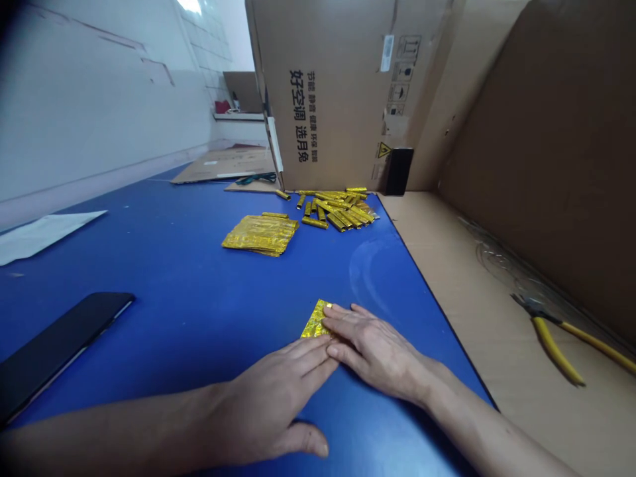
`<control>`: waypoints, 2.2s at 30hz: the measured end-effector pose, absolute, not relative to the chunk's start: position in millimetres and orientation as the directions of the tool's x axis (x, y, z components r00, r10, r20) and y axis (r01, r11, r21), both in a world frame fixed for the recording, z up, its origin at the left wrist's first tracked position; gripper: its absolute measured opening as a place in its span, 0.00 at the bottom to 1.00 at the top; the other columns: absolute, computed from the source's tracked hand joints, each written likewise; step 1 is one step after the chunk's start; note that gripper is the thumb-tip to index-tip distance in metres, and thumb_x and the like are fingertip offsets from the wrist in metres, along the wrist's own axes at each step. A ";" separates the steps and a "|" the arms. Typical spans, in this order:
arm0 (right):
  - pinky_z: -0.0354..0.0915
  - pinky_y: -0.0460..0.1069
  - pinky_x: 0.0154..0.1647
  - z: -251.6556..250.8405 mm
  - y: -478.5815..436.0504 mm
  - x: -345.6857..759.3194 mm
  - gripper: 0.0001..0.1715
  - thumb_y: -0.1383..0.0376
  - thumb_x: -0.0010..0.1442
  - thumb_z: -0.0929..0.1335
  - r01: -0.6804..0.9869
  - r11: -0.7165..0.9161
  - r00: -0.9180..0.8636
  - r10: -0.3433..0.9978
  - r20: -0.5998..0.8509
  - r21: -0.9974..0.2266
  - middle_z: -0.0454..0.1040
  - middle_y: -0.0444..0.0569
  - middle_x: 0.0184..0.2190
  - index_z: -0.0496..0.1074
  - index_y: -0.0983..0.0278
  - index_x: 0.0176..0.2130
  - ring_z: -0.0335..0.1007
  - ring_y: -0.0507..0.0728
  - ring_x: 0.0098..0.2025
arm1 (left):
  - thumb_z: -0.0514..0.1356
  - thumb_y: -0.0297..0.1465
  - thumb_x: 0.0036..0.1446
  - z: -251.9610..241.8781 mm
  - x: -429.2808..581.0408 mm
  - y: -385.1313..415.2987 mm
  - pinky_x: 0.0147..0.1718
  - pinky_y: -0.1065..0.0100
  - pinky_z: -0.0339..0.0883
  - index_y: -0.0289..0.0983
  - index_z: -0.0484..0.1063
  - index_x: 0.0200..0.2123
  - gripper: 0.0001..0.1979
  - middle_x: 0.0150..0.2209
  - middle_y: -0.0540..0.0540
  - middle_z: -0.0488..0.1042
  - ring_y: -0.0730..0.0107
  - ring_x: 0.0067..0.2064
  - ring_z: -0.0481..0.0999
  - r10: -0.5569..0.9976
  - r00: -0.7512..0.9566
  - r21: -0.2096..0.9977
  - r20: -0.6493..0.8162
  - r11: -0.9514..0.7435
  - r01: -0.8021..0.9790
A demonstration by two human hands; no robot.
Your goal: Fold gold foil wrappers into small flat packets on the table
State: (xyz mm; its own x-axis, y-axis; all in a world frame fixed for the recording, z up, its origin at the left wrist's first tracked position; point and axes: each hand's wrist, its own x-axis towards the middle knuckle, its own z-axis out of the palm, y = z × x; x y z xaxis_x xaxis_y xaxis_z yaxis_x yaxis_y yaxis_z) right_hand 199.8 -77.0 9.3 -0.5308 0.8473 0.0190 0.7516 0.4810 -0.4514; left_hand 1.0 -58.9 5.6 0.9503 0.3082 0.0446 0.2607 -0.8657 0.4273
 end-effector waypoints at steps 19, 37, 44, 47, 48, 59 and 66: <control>0.61 0.51 0.36 19.5 -100.6 199.1 0.12 0.68 0.57 0.60 0.801 0.558 -0.543 0.830 0.131 -0.217 0.68 0.50 0.35 0.70 0.59 0.39 0.63 0.55 0.37 | 0.50 0.32 0.55 17.1 1.7 -36.3 0.47 0.55 0.58 0.36 0.46 0.57 0.27 0.52 0.38 0.60 0.55 0.52 0.61 0.440 0.895 0.589 -0.073 -0.706 0.394; 0.58 0.57 0.50 18.0 -96.5 201.4 0.18 0.68 0.59 0.58 0.800 0.553 -0.541 0.833 0.119 -0.233 0.70 0.51 0.45 0.66 0.60 0.47 0.64 0.57 0.47 | 0.52 0.27 0.50 15.9 3.7 -40.1 0.49 0.61 0.56 0.32 0.54 0.54 0.25 0.48 0.40 0.63 0.61 0.50 0.61 0.403 0.914 0.553 0.047 -0.773 0.313; 0.48 0.61 0.56 2.4 -87.6 212.0 0.25 0.61 0.60 0.58 0.843 0.468 -0.474 0.879 0.047 -0.265 0.58 0.51 0.56 0.55 0.60 0.56 0.51 0.58 0.57 | 0.51 0.26 0.52 14.8 5.1 -37.7 0.50 0.64 0.54 0.32 0.61 0.49 0.19 0.45 0.43 0.68 0.64 0.47 0.64 0.266 0.959 0.465 0.095 -0.864 0.194; 0.46 0.62 0.56 1.1 -87.1 213.9 0.27 0.59 0.59 0.59 0.839 0.476 -0.487 0.873 0.025 -0.264 0.55 0.51 0.57 0.53 0.59 0.57 0.49 0.59 0.58 | 0.49 0.25 0.53 10.8 4.7 -34.8 0.51 0.65 0.52 0.31 0.63 0.47 0.17 0.44 0.43 0.69 0.63 0.49 0.63 0.214 0.969 0.423 0.127 -0.895 0.143; 0.46 0.63 0.56 1.7 -87.5 213.8 0.29 0.58 0.58 0.60 0.838 0.477 -0.490 0.871 0.018 -0.264 0.55 0.52 0.57 0.52 0.59 0.58 0.48 0.59 0.58 | 0.49 0.24 0.53 9.9 4.3 -33.8 0.52 0.65 0.52 0.31 0.63 0.48 0.17 0.46 0.42 0.68 0.64 0.50 0.62 0.217 0.966 0.420 0.141 -0.897 0.140; 0.51 0.61 0.55 -0.7 -89.2 206.2 0.22 0.67 0.59 0.58 0.861 0.438 -0.429 0.898 0.094 -0.257 0.61 0.55 0.54 0.57 0.64 0.53 0.56 0.56 0.55 | 0.52 0.26 0.53 2.7 5.7 -29.2 0.45 0.66 0.59 0.34 0.70 0.38 0.10 0.39 0.44 0.67 0.65 0.41 0.64 0.347 0.925 0.354 0.155 -0.894 0.276; 0.53 0.60 0.54 -1.8 -88.4 204.7 0.11 0.66 0.59 0.59 0.851 0.465 -0.442 0.885 0.144 -0.246 0.65 0.51 0.51 0.67 0.61 0.42 0.57 0.56 0.54 | 0.52 0.28 0.54 -0.2 6.8 -30.4 0.41 0.64 0.60 0.34 0.64 0.46 0.15 0.38 0.44 0.66 0.64 0.39 0.63 0.319 0.933 0.272 0.167 -0.924 0.267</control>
State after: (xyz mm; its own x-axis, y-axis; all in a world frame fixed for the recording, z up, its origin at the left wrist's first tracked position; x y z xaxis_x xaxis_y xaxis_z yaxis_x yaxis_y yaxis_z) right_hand 204.7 -88.4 -1.8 -0.4420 0.8854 0.1440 0.8508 0.4646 -0.2456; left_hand 6.8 -30.4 -0.2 0.9328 0.3191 0.1674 0.2674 -0.9244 0.2721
